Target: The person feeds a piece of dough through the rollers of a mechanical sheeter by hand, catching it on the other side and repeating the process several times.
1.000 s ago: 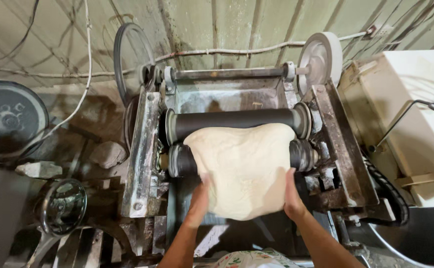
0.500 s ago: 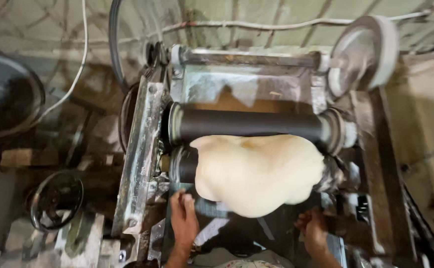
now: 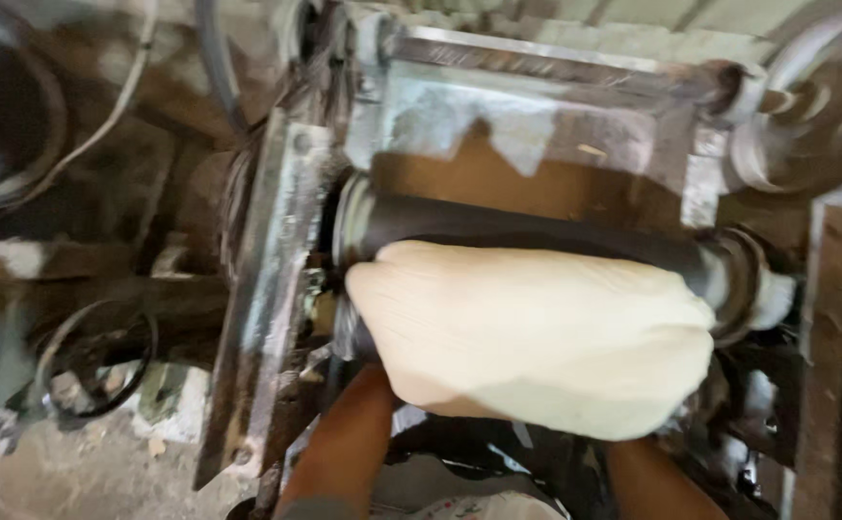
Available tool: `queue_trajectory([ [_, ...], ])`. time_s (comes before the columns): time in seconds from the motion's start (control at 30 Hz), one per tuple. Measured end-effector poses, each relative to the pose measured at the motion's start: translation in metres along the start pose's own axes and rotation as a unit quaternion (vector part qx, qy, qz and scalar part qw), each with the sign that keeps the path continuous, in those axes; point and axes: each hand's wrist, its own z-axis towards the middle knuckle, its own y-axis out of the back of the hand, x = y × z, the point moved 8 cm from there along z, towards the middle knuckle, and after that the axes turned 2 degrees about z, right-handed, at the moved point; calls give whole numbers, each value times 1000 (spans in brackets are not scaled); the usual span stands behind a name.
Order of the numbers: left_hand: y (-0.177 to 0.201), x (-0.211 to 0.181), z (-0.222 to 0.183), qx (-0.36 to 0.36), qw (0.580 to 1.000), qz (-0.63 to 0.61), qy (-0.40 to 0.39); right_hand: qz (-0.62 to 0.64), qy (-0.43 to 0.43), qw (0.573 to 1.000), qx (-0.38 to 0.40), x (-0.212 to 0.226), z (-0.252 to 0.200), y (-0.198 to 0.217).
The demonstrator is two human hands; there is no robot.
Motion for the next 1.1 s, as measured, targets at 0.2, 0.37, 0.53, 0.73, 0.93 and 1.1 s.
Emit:
queue_trajectory([
  [0.2,-31,20,-20,108,993,30,40,84,-63,988,109,-56,-55,-48],
  [0.37,-29,46,-64,152,984,47,80,121,-14,980,158,-53,-68,-85],
  [0.53,-19,48,-92,106,994,-18,22,157,129,965,163,-50,-93,-69],
  [0.73,-27,16,-119,-10,988,-143,-56,332,217,892,216,-20,-137,-47],
  [0.93,-61,-52,-204,-10,965,-254,-68,297,293,901,122,49,-229,-38],
  [1.1,-76,-118,-262,-235,894,251,-288,94,382,912,-116,88,-249,-41],
])
